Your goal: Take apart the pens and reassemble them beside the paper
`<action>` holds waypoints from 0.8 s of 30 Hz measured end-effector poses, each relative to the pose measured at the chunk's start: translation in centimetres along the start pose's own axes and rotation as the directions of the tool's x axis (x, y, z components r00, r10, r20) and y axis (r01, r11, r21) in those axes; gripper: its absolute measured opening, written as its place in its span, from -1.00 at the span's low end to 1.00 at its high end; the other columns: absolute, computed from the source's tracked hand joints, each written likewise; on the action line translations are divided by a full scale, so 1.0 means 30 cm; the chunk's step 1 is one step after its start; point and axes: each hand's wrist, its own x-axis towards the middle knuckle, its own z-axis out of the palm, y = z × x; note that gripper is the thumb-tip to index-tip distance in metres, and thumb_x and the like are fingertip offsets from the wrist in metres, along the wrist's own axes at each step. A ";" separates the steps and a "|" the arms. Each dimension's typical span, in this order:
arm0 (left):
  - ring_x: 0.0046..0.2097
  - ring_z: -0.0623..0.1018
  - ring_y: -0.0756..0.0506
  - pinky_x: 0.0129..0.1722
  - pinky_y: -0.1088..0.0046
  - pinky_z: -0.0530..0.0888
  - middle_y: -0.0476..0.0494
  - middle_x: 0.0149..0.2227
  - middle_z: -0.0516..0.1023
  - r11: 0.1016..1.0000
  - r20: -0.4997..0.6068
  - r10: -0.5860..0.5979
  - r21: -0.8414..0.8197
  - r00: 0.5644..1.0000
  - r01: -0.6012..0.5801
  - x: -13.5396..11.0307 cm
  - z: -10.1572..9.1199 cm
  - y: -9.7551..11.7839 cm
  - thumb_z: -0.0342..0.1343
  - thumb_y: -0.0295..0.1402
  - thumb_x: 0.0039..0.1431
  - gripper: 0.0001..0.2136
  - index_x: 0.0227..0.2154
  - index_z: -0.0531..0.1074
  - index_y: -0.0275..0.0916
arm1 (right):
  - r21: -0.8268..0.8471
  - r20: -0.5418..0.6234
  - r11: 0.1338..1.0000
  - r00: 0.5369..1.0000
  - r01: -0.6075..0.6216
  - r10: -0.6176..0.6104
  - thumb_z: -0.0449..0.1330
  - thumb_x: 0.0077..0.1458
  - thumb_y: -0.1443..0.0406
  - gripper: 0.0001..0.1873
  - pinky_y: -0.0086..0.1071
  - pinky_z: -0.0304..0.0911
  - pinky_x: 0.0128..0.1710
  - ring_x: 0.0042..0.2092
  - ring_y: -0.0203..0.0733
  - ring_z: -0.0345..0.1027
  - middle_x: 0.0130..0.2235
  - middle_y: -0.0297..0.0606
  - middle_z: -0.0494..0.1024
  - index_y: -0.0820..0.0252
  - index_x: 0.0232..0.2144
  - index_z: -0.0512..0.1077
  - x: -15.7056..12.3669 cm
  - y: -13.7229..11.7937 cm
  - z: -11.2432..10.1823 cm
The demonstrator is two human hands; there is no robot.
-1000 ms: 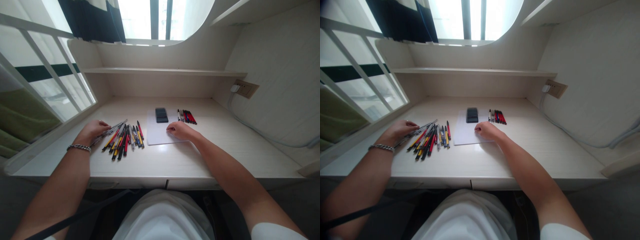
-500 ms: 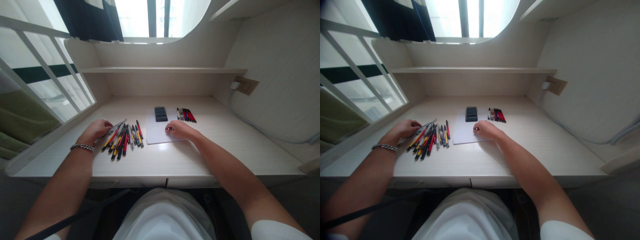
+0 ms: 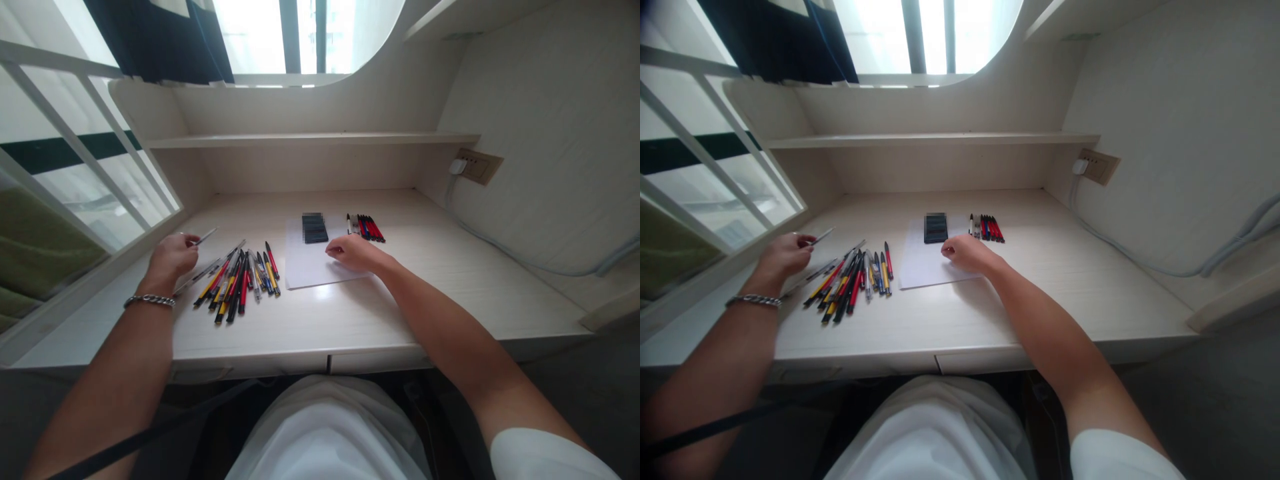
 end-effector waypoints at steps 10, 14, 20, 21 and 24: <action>-0.12 0.51 -0.15 -0.05 0.35 0.42 -0.24 -0.12 0.52 0.764 0.073 0.641 -0.152 0.764 -0.626 -0.142 0.124 0.575 -0.07 -0.47 0.18 -0.68 -0.08 0.50 -0.25 | 0.447 -0.119 0.890 0.980 -0.091 0.160 0.00 0.30 0.13 -0.63 -0.53 0.22 -0.49 -0.42 -0.35 0.40 -0.24 -0.16 0.57 0.27 -0.22 0.48 0.013 -0.020 -0.062; -0.11 0.53 -0.16 -0.11 0.37 0.42 -0.23 -0.13 0.57 0.747 0.097 0.657 -0.215 0.748 -0.629 -0.160 0.219 0.700 -0.04 -0.51 0.17 -0.68 -0.08 0.50 -0.22 | 0.474 -0.017 0.870 0.986 -0.140 0.167 0.03 0.28 0.16 -0.64 -0.54 0.16 -0.56 -0.50 -0.39 0.34 -0.36 -0.19 0.56 0.29 -0.41 0.44 0.023 0.010 -0.033; -0.20 0.55 -0.17 -0.20 0.37 0.43 -0.25 -0.20 0.60 0.776 0.054 0.622 -0.177 0.781 -0.605 -0.189 0.282 0.709 0.06 -0.26 0.22 -0.76 -0.17 0.57 -0.19 | 0.488 0.008 0.858 0.984 -0.161 0.180 0.13 0.17 0.28 -0.72 -0.55 0.12 -0.57 -0.56 -0.41 0.24 -0.56 -0.31 0.47 0.28 -0.55 0.43 0.028 0.031 0.001; -0.21 0.56 -0.18 -0.21 0.36 0.43 -0.24 -0.23 0.61 0.780 0.049 0.618 -0.163 0.784 -0.604 -0.192 0.288 0.704 0.06 -0.24 0.23 -0.76 -0.18 0.58 -0.18 | 0.504 0.010 0.848 0.983 -0.161 0.181 0.13 0.16 0.29 -0.73 -0.55 0.13 -0.56 -0.55 -0.40 0.25 -0.56 -0.31 0.47 0.28 -0.54 0.44 0.029 0.029 0.007; -0.24 0.58 -0.18 -0.24 0.35 0.43 -0.24 -0.26 0.64 0.795 0.059 0.600 -0.157 0.798 -0.586 -0.191 0.305 0.687 0.04 -0.26 0.24 -0.75 -0.18 0.59 -0.17 | 0.493 0.003 0.852 0.980 -0.174 0.198 0.13 0.15 0.31 -0.76 -0.53 0.16 -0.53 -0.54 -0.39 0.27 -0.55 -0.31 0.48 0.27 -0.52 0.45 0.035 0.020 0.026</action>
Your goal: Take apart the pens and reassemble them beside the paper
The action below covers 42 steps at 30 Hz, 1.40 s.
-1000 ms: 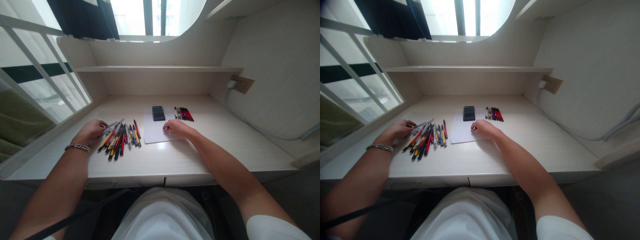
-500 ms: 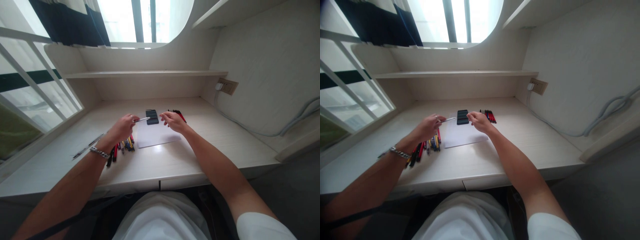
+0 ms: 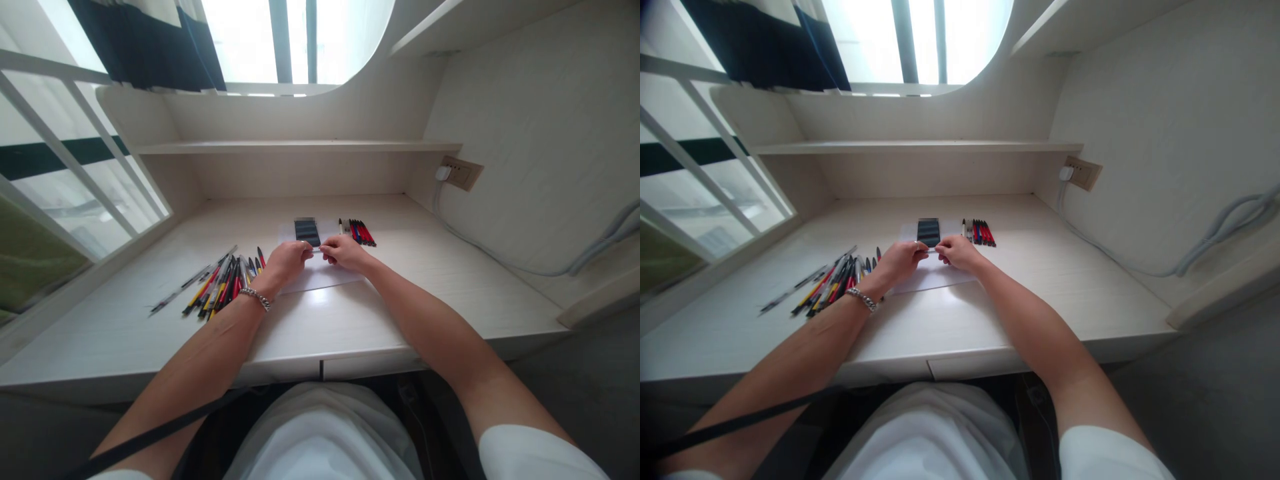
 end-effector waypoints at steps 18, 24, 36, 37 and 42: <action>-0.26 0.61 -0.11 -0.22 0.42 0.47 -0.16 -0.29 0.66 0.946 0.084 -0.082 -0.306 0.993 0.104 -0.019 -0.025 -0.031 0.22 -0.32 0.07 -0.74 -0.14 0.55 -0.22 | -0.091 0.002 0.995 1.000 0.030 -0.030 0.17 0.18 0.12 -0.68 -0.49 0.17 -0.47 -0.50 -0.37 0.33 -0.39 -0.23 0.57 0.28 -0.30 0.52 0.010 0.015 0.026; -0.28 0.61 -0.10 -0.23 0.43 0.47 -0.13 -0.30 0.66 0.945 0.069 -0.072 -0.315 0.995 0.090 -0.025 -0.026 -0.031 0.22 -0.31 0.08 -0.75 -0.15 0.54 -0.21 | -0.023 -0.052 0.994 0.993 0.106 -0.107 0.30 0.02 0.34 -0.88 -0.48 0.24 -0.37 -0.39 -0.33 0.39 -0.38 -0.26 0.56 0.28 -0.34 0.51 0.012 0.010 0.032; -0.29 0.60 -0.07 -0.24 0.45 0.47 -0.12 -0.30 0.66 0.952 0.067 -0.060 -0.296 0.996 0.077 -0.030 -0.031 -0.027 0.22 -0.32 0.09 -0.76 -0.15 0.54 -0.22 | -0.031 -0.031 0.996 0.996 0.085 -0.086 0.28 0.05 0.29 -0.83 -0.48 0.25 -0.36 -0.36 -0.32 0.41 -0.34 -0.22 0.58 0.28 -0.29 0.51 0.002 0.002 0.022; -0.28 0.60 -0.08 -0.23 0.45 0.47 -0.12 -0.29 0.66 0.953 0.066 -0.059 -0.294 0.996 0.076 -0.031 -0.031 -0.027 0.22 -0.32 0.09 -0.76 -0.16 0.54 -0.22 | -0.024 -0.044 0.995 0.994 0.097 -0.098 0.32 0.00 0.29 -0.77 -0.48 0.25 -0.35 -0.33 -0.31 0.42 -0.28 -0.21 0.58 0.26 -0.24 0.51 0.003 0.004 0.021; -0.28 0.60 -0.08 -0.23 0.44 0.46 -0.13 -0.29 0.65 0.948 0.067 -0.056 -0.310 0.996 0.074 -0.031 -0.033 -0.023 0.21 -0.32 0.10 -0.74 -0.13 0.53 -0.22 | -0.108 0.025 0.994 0.999 0.032 -0.029 0.11 0.21 0.09 -0.62 -0.47 0.18 -0.45 -0.47 -0.35 0.35 -0.40 -0.21 0.57 0.30 -0.31 0.53 0.005 0.010 0.015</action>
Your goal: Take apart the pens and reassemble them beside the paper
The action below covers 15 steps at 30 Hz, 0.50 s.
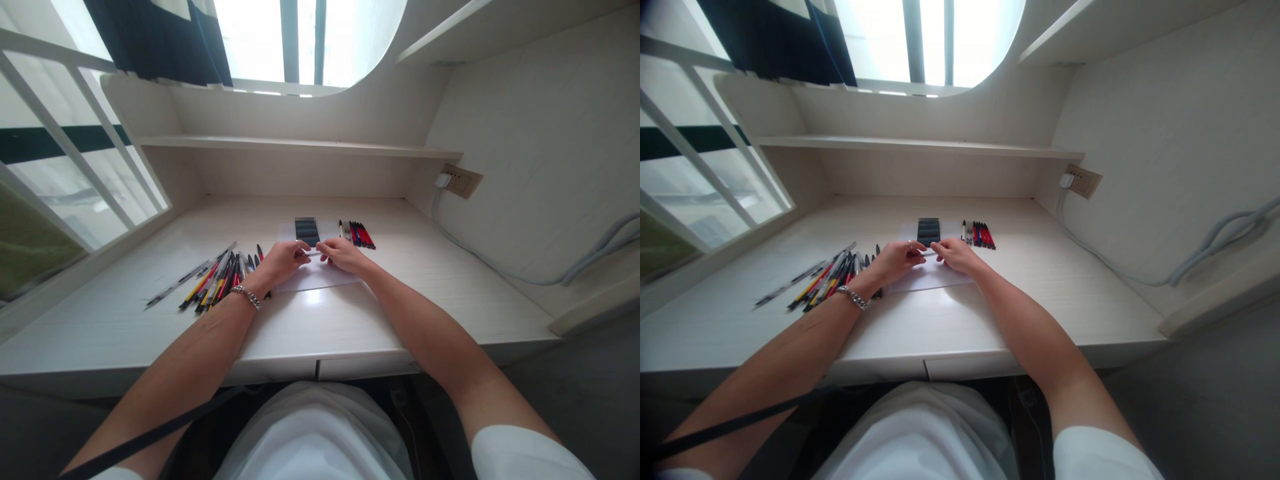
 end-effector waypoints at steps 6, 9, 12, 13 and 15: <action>-0.26 0.60 -0.09 -0.20 0.43 0.46 -0.14 -0.28 0.66 1.000 0.009 0.003 0.016 1.000 -0.003 0.001 -0.001 -0.001 0.19 -0.30 0.11 -0.71 -0.10 0.53 -0.25 | 0.026 -0.067 0.996 0.995 0.080 -0.078 0.31 0.01 0.25 -0.66 -0.49 0.21 -0.38 -0.36 -0.33 0.39 -0.24 -0.19 0.58 0.27 -0.13 0.51 -0.003 -0.006 0.004; -0.28 0.60 -0.08 -0.22 0.44 0.46 -0.13 -0.29 0.66 1.000 -0.006 0.016 0.011 1.000 -0.016 0.001 0.000 -0.005 0.19 -0.29 0.11 -0.72 -0.11 0.53 -0.23 | 0.002 -0.011 0.998 0.998 0.057 -0.057 0.23 0.11 0.13 -0.65 -0.47 0.18 -0.42 -0.43 -0.35 0.35 -0.29 -0.20 0.58 0.28 -0.16 0.52 -0.006 -0.010 0.004; -0.28 0.60 -0.08 -0.22 0.44 0.46 -0.12 -0.29 0.66 1.000 -0.004 0.004 0.012 1.000 -0.004 0.000 0.001 -0.003 0.19 -0.31 0.10 -0.72 -0.10 0.53 -0.22 | -0.027 0.045 0.999 0.998 0.042 -0.040 0.09 0.22 0.12 -0.63 -0.47 0.14 -0.46 -0.49 -0.35 0.30 -0.42 -0.23 0.56 0.29 -0.35 0.55 -0.004 -0.010 0.004; -0.28 0.60 -0.08 -0.22 0.44 0.46 -0.12 -0.29 0.66 1.000 -0.001 -0.001 0.015 1.000 0.001 0.000 0.001 -0.001 0.19 -0.32 0.10 -0.71 -0.10 0.53 -0.22 | -0.024 0.035 0.998 0.998 0.052 -0.051 0.10 0.21 0.16 -0.67 -0.47 0.15 -0.46 -0.48 -0.35 0.30 -0.43 -0.24 0.55 0.29 -0.36 0.55 -0.002 -0.008 0.005; -0.28 0.60 -0.08 -0.21 0.44 0.46 -0.11 -0.30 0.66 1.000 0.005 -0.004 0.025 1.000 0.004 0.000 0.001 0.000 0.18 -0.32 0.11 -0.71 -0.09 0.53 -0.21 | -0.008 -0.012 0.997 0.997 0.081 -0.081 0.17 0.15 0.24 -0.77 -0.46 0.20 -0.40 -0.45 -0.34 0.33 -0.42 -0.26 0.55 0.27 -0.31 0.56 0.002 -0.003 0.006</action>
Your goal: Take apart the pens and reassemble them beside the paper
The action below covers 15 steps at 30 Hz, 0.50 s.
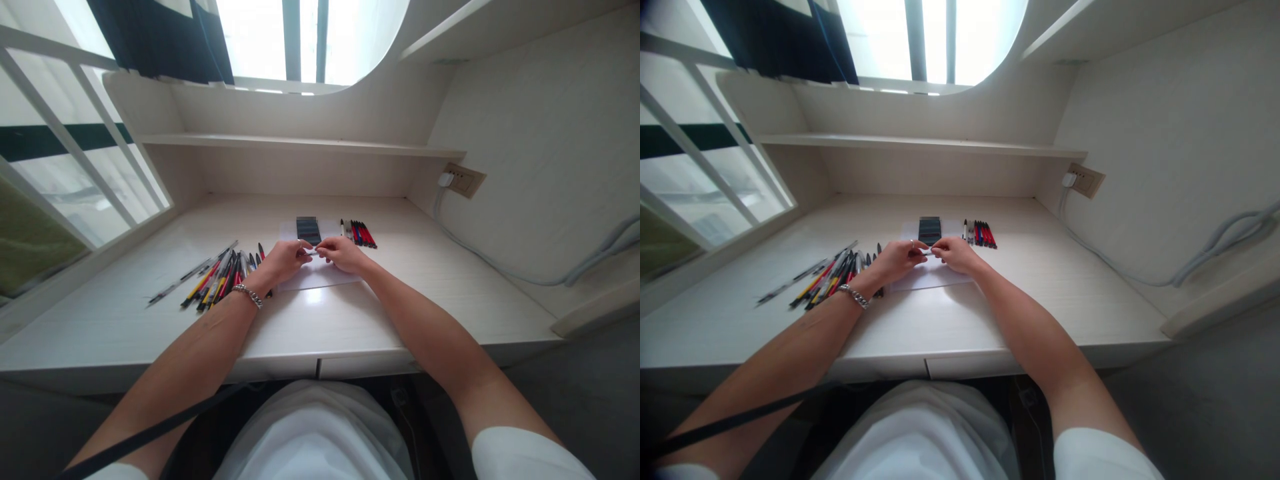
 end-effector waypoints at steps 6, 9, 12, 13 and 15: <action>-0.25 0.59 -0.09 -0.22 0.44 0.44 -0.15 -0.25 0.65 0.999 -0.006 0.001 0.032 1.000 0.000 0.000 0.000 -0.013 0.10 -0.31 0.17 -0.74 -0.11 0.57 -0.20 | 0.007 -0.093 1.000 0.996 -0.014 0.015 0.29 0.01 0.30 -0.82 -0.38 0.28 -0.27 -0.33 -0.27 0.41 -0.33 -0.21 0.59 0.24 -0.29 0.59 0.002 0.010 -0.018; -0.27 0.57 -0.08 -0.24 0.45 0.44 -0.16 -0.27 0.65 0.999 -0.004 -0.028 0.044 1.000 0.028 0.000 -0.005 -0.019 0.09 -0.30 0.17 -0.75 -0.15 0.58 -0.20 | 0.025 -0.091 0.999 0.995 -0.032 0.034 0.30 -0.01 0.31 -0.80 -0.40 0.30 -0.30 -0.35 -0.29 0.40 -0.29 -0.19 0.60 0.24 -0.28 0.58 0.001 0.015 -0.034; -0.27 0.56 -0.08 -0.26 0.45 0.43 -0.16 -0.29 0.64 0.998 -0.004 -0.043 0.050 0.999 0.044 0.002 -0.013 -0.024 0.10 -0.31 0.14 -0.77 -0.21 0.59 -0.21 | 0.046 -0.084 0.998 0.995 -0.041 0.045 0.31 -0.03 0.32 -0.78 -0.44 0.28 -0.40 -0.41 -0.33 0.37 -0.28 -0.18 0.61 0.26 -0.26 0.58 0.004 0.031 -0.050; -0.28 0.56 -0.08 -0.27 0.45 0.42 -0.15 -0.30 0.64 0.997 -0.003 -0.046 0.054 0.999 0.046 0.003 -0.015 -0.026 0.10 -0.31 0.13 -0.78 -0.22 0.59 -0.21 | 0.054 -0.080 0.997 0.995 -0.047 0.052 0.31 -0.03 0.32 -0.78 -0.46 0.27 -0.43 -0.42 -0.34 0.36 -0.28 -0.18 0.61 0.27 -0.26 0.58 0.006 0.038 -0.056; -0.31 0.54 -0.07 -0.30 0.46 0.41 -0.14 -0.33 0.63 0.996 -0.003 -0.052 0.068 0.999 0.052 0.004 -0.018 -0.031 0.11 -0.30 0.13 -0.79 -0.24 0.59 -0.20 | 0.064 -0.074 0.996 0.995 -0.066 0.070 0.32 -0.03 0.32 -0.77 -0.48 0.26 -0.46 -0.45 -0.36 0.33 -0.29 -0.17 0.60 0.28 -0.25 0.58 0.007 0.052 -0.070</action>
